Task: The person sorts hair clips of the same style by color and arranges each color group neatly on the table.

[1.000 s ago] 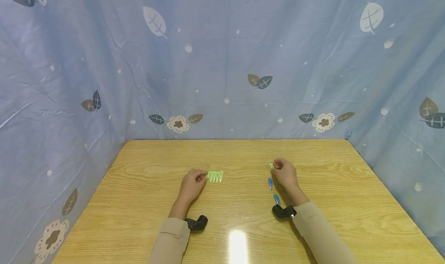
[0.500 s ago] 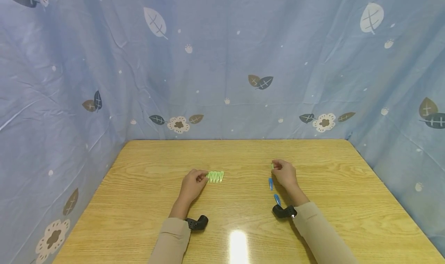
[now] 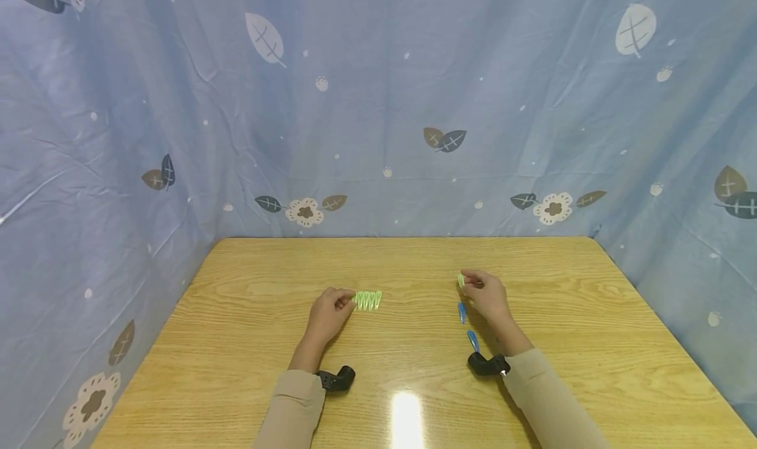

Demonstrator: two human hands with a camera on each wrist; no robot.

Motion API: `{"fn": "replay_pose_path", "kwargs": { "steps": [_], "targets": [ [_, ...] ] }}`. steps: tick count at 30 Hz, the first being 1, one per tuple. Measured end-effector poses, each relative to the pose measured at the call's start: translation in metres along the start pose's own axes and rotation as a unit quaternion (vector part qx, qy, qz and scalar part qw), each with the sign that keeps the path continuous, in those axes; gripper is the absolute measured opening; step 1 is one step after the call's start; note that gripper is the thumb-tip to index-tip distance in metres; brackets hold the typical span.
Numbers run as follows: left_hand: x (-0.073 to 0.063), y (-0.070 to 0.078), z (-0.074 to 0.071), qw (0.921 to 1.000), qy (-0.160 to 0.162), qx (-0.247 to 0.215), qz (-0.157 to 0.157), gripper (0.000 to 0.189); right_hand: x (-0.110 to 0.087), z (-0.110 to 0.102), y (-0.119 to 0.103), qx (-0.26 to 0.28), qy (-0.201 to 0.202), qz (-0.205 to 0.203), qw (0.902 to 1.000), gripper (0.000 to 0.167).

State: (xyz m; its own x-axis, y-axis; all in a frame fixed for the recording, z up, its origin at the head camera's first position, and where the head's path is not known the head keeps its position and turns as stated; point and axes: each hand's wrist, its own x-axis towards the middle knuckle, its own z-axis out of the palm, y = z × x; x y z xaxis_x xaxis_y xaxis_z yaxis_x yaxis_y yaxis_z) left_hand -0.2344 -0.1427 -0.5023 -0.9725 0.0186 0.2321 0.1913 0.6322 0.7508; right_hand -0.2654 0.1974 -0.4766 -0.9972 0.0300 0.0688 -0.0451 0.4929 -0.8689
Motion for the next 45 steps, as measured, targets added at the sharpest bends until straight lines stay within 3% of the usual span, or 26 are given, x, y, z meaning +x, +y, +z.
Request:
{"fn": "replay_pose_path", "kwargs": {
  "steps": [11, 20, 29, 38, 45],
  "targets": [
    [0.000, 0.000, 0.001, 1.0000, 0.000, -0.002, 0.003, 0.022, -0.010, -0.012, -0.003, 0.071, -0.020, 0.008, 0.9972, 0.036],
    [0.000, -0.002, 0.000, 1.0000, 0.005, -0.004, 0.006, 0.020, -0.021, -0.007, -0.022, 0.089, -0.034, -0.034, 0.9949, 0.034],
    [0.001, -0.001, 0.001, 0.9999, 0.003, -0.005, -0.009, 0.022, -0.033, 0.019, -0.037, 0.131, -0.068, -0.039, 0.9883, 0.034],
    [0.000, 0.001, 0.001, 1.0000, -0.003, -0.004, -0.005, 0.022, -0.034, 0.061, -0.042, 0.135, -0.062, -0.051, 0.9877, 0.028],
    [0.000, 0.001, 0.000, 1.0000, -0.001, 0.001, -0.008, 0.023, -0.037, 0.088, -0.058, 0.163, -0.074, -0.032, 0.9834, 0.029]
  ]
}}
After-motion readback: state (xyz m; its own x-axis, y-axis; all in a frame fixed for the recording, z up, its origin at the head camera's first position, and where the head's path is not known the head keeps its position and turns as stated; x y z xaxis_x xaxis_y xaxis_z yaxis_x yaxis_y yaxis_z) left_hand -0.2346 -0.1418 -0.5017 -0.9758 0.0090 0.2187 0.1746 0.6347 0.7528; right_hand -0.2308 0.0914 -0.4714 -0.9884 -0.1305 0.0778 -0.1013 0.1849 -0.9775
